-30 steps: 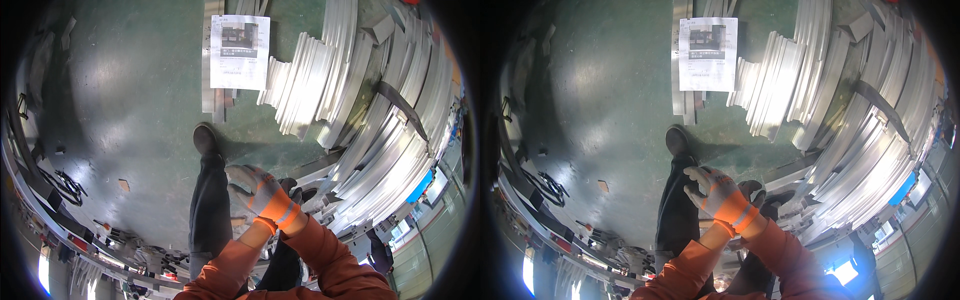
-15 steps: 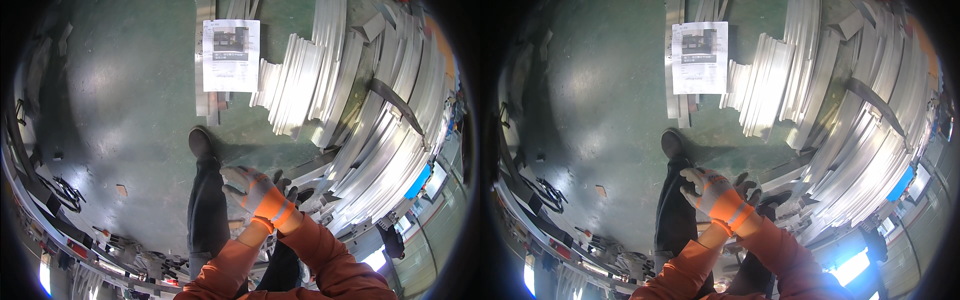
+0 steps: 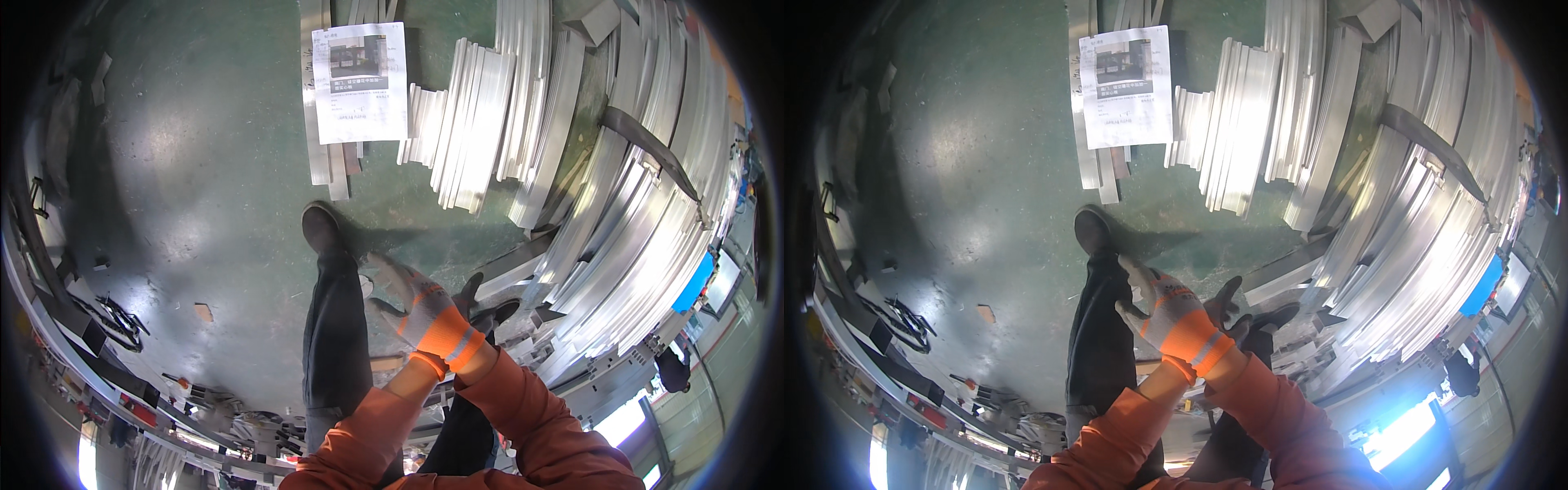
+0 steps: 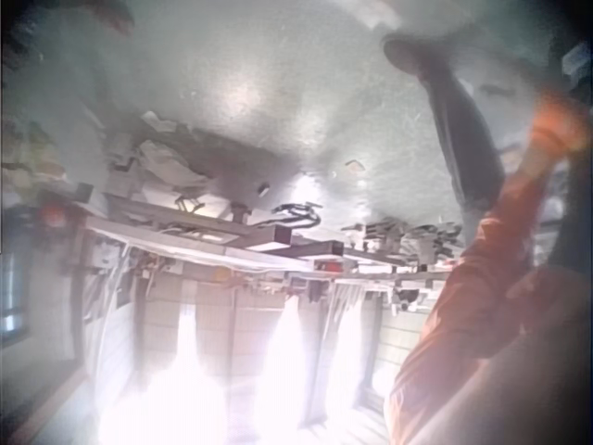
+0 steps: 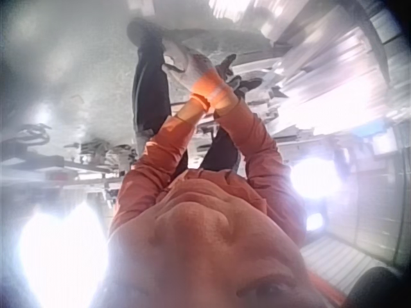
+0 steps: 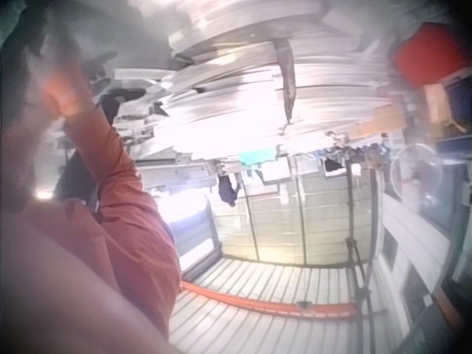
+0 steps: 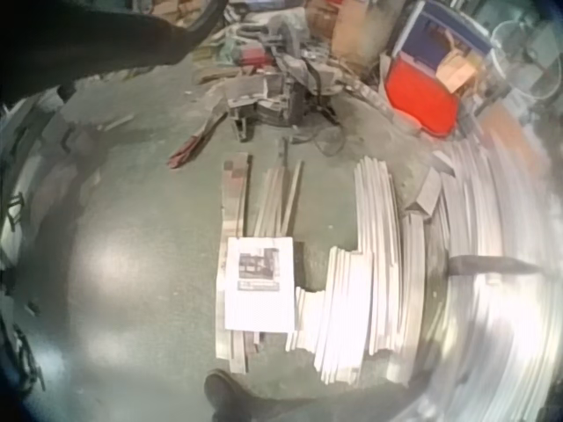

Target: The person sorts and stacks long, silver metal rods in a workshop. They pick up rods from a pile, align them, and place them into a neat stack on the floor. The person also briefly handles a piece of paper and a blue plastic bag during the process.

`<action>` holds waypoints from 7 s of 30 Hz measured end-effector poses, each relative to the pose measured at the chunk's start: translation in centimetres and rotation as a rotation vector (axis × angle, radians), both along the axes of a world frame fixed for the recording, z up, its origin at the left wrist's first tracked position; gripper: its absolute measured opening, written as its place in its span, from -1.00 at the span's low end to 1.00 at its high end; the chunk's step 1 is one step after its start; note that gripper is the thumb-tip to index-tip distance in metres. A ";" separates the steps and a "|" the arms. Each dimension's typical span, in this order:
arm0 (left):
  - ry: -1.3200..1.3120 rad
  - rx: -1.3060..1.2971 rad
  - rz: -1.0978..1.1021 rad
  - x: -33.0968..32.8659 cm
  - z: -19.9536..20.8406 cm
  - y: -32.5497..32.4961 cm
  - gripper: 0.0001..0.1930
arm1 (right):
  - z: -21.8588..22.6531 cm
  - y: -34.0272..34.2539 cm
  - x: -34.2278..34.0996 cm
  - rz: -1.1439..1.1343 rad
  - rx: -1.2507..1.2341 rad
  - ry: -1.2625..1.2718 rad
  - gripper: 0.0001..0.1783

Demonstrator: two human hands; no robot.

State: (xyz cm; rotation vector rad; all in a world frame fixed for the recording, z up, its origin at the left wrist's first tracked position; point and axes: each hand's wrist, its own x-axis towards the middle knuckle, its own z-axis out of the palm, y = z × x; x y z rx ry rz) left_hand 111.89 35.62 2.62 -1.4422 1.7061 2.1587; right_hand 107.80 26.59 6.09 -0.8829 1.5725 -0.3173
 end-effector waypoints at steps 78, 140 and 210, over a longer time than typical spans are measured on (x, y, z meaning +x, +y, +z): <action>-0.291 0.310 0.163 -0.9 1.6 -4.3 -0.25 | -2.6 11.8 -8.1 0.172 -0.038 0.231 -0.66; -0.564 -0.705 -0.894 0.6 13.5 19.2 -0.80 | -18.1 67.4 -32.5 -2.075 0.086 -0.126 -0.47; -0.415 1.024 0.377 -8.9 20.8 21.2 0.04 | 31.9 43.5 -15.8 -0.563 0.087 0.747 -0.83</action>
